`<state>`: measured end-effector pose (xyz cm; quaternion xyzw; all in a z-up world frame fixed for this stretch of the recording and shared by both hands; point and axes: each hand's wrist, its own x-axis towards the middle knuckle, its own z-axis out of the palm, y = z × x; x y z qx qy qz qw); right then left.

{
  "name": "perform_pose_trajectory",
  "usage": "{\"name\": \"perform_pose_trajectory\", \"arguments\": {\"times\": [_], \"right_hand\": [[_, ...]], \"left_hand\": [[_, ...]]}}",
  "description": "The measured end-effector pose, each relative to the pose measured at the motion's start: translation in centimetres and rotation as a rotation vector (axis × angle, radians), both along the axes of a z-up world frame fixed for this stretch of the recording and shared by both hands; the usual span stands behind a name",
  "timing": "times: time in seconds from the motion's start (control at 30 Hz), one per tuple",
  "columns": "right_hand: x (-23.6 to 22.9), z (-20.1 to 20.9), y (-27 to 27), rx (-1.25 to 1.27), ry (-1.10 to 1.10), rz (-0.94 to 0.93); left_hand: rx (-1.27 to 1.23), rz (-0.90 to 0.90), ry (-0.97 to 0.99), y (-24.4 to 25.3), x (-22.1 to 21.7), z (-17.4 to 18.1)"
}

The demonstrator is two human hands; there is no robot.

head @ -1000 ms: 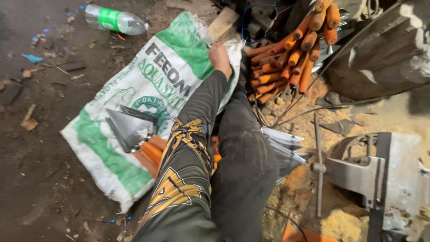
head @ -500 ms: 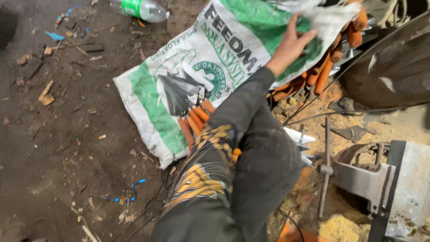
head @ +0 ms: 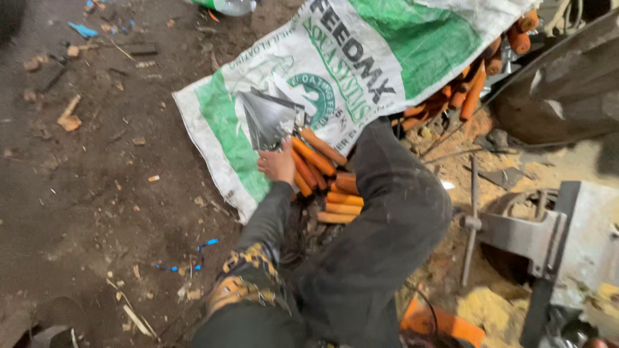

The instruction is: The person sits on the floor and repeatedly sharpens the metal blades of small hand tools with wooden handles using a grinding wheel. They pick up each tool from a nearby sack, grind the blade edges, and place the finished tools back into the sack.

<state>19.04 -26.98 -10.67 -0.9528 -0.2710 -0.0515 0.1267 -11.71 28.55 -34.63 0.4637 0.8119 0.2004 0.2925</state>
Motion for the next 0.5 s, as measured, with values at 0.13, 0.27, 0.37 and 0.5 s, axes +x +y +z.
{"name": "perform_pose_trajectory", "arguments": {"times": [0.13,0.27,0.37,0.5], "right_hand": [[0.9,-1.1,0.7,0.034,-0.002,0.001],[1.5,-1.8,-1.0,0.027,-0.005,-0.019],[2.7,-2.2,-2.2,0.028,-0.02,-0.027],[2.3,-3.2,-4.4,0.005,-0.031,0.016]], "left_hand": [[-0.183,-0.099,-0.15,1.6,-1.2,2.4],[-0.07,-0.061,-0.261,-0.2,-1.5,5.7],[0.116,-0.208,-0.304,-0.4,0.6,9.4],[0.314,-0.46,-0.116,0.7,4.7,13.5]]}}
